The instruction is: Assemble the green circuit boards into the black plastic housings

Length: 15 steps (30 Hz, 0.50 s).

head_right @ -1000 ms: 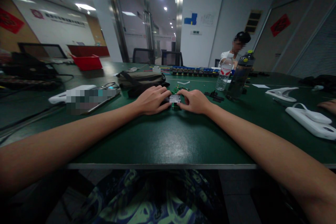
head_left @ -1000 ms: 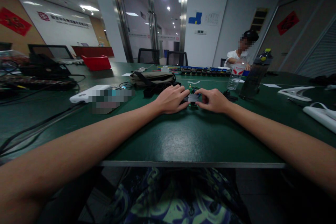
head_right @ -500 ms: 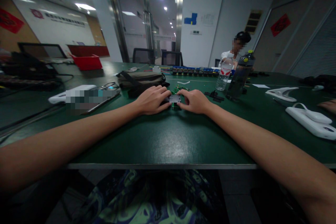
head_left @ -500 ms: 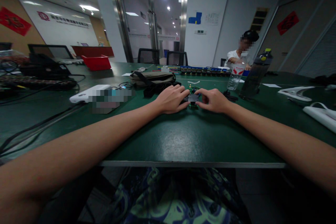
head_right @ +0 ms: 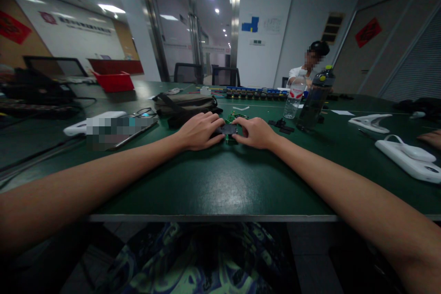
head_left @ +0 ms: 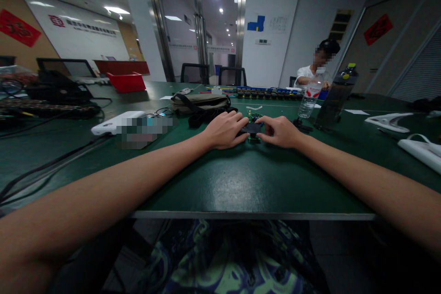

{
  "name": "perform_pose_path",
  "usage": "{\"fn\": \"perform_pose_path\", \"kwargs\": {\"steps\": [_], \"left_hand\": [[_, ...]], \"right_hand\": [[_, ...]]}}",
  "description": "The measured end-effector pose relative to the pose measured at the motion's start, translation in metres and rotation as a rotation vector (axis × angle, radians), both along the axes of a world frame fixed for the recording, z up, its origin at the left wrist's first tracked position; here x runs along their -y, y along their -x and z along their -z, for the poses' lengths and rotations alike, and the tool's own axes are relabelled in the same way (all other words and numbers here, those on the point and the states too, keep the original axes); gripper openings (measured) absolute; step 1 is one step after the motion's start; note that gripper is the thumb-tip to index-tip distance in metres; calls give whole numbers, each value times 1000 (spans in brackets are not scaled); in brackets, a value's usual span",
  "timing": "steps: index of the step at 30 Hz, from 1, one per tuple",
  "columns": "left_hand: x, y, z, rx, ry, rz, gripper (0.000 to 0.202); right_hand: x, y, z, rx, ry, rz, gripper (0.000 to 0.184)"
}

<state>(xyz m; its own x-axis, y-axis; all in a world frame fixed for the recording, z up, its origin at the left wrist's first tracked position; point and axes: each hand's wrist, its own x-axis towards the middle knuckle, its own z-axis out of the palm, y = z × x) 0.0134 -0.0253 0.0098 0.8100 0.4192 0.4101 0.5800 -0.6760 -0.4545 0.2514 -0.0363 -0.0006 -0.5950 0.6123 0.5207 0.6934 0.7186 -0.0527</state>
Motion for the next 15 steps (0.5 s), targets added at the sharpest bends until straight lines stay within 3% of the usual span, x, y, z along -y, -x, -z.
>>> {"fn": "perform_pose_path", "kwargs": {"steps": [15], "left_hand": [[0,0,0,0,-2,-11,41]], "right_hand": [[-2,-1,2,-11,-20,-8,34]]}}
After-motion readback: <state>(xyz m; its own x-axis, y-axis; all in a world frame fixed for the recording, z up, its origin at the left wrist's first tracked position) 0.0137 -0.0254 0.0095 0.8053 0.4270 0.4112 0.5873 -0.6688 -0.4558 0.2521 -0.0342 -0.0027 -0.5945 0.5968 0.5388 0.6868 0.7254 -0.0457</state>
